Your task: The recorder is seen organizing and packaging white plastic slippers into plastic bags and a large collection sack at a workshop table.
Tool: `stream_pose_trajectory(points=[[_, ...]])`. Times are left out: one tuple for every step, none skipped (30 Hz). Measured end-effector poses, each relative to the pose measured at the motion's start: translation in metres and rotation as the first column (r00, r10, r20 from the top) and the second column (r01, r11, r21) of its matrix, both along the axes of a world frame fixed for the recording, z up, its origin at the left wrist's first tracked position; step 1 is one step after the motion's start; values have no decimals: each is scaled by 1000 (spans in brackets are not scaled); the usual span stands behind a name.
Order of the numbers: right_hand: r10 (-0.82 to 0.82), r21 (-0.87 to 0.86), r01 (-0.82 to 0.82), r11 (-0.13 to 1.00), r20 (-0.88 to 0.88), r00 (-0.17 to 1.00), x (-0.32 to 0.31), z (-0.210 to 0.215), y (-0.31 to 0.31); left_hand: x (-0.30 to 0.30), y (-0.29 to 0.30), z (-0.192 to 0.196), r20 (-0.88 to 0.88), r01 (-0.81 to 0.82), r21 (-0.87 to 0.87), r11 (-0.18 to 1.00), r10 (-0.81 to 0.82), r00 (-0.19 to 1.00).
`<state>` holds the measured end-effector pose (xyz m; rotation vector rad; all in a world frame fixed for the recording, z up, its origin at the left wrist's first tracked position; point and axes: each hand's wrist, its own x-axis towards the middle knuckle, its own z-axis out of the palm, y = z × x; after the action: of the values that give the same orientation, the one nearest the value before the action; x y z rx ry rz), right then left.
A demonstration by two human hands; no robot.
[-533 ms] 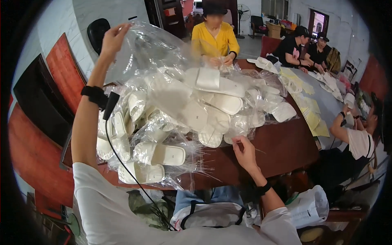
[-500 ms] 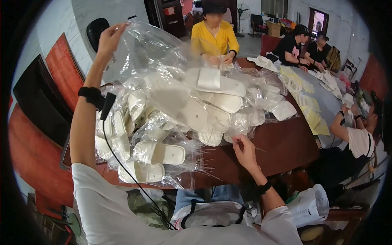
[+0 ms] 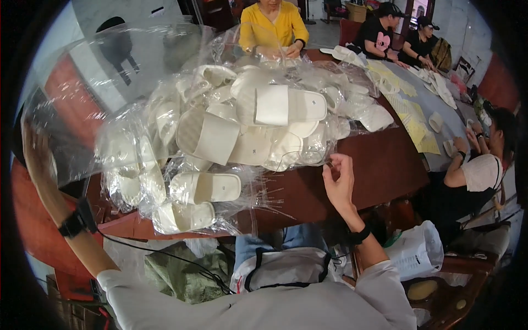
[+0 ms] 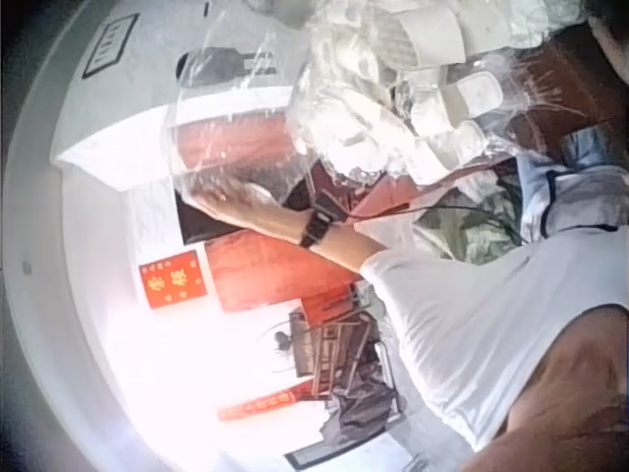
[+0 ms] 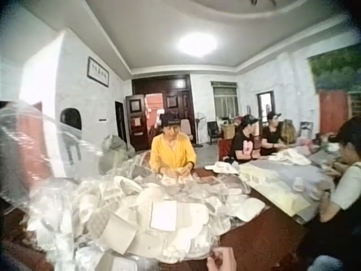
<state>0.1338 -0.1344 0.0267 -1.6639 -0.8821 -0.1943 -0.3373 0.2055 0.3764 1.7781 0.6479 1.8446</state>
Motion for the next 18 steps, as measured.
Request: stream_pose_trajectory(points=[[-7, -14, 7, 1000, -4, 1000, -1, 4, -1, -13, -7, -11, 113, 19, -147, 989, -2, 994], [27, -4, -27, 1000, -31, 999, -4, 10, -1, -2, -30, -22, 167, -13, -197, 980, 47, 985], [62, 8, -62, 998, -58, 996, -6, 13, -1, 16, -58, -33, 217, -44, -247, 968, 99, 971], [78, -27, -79, 997, -31, 996, -9, 13, 2, 15, -74, -41, 209, -57, -252, 966, 112, 971], [86, -33, -88, 996, -38, 996, -11, 15, 3, 15, -83, -54, 152, -135, -259, 956, 179, 972], [132, -118, -133, 984, -11, 991, -14, 19, 4, 16, -88, -68, 94, -208, -264, 942, 240, 966], [188, -198, -182, 963, 12, 982, -17, 21, 7, 16, -97, -75, 88, -222, -267, 938, 253, 963], [252, -249, -266, 931, -88, 964, -17, 17, 9, 17, -105, -82, 155, -143, -380, 914, 216, 964], [256, -253, -271, 929, -92, 962, -17, 10, 9, 15, -106, -94, 228, -50, -483, 874, 180, 957], [309, -230, -316, 921, -65, 949, -18, 3, 11, -16, -91, -116, 114, -106, -373, 922, 159, 981], [356, -215, -355, 910, -34, 934, -19, -3, 13, -19, -94, -128, 182, 48, -411, 910, 31, 983], [324, -218, -339, 915, -101, 941, -20, -9, 10, -13, -84, -147, 189, 60, -456, 888, 30, 982], [336, -225, -352, 909, -105, 936, -23, -11, 9, -15, -87, -157, 182, 44, -491, 870, 53, 982], [333, -208, -349, 914, -111, 937, -24, -14, 9, -43, -68, -174, 236, 161, -512, 844, -41, 971], [323, -199, -340, 919, -115, 939, -26, -16, 6, -49, -60, -182, 227, 174, -554, 814, -53, 972], [338, -189, -363, 912, -153, 929, -28, -14, 5, -53, -55, -187, 201, 109, -567, 816, 9, 980], [340, -199, -366, 909, -157, 927, -30, -12, 4, -56, -51, -191, 174, 44, -578, 815, 71, 982], [341, -224, -362, 905, -125, 932, -31, -10, 4, -55, -47, -193, 172, 44, -587, 808, 72, 982]])
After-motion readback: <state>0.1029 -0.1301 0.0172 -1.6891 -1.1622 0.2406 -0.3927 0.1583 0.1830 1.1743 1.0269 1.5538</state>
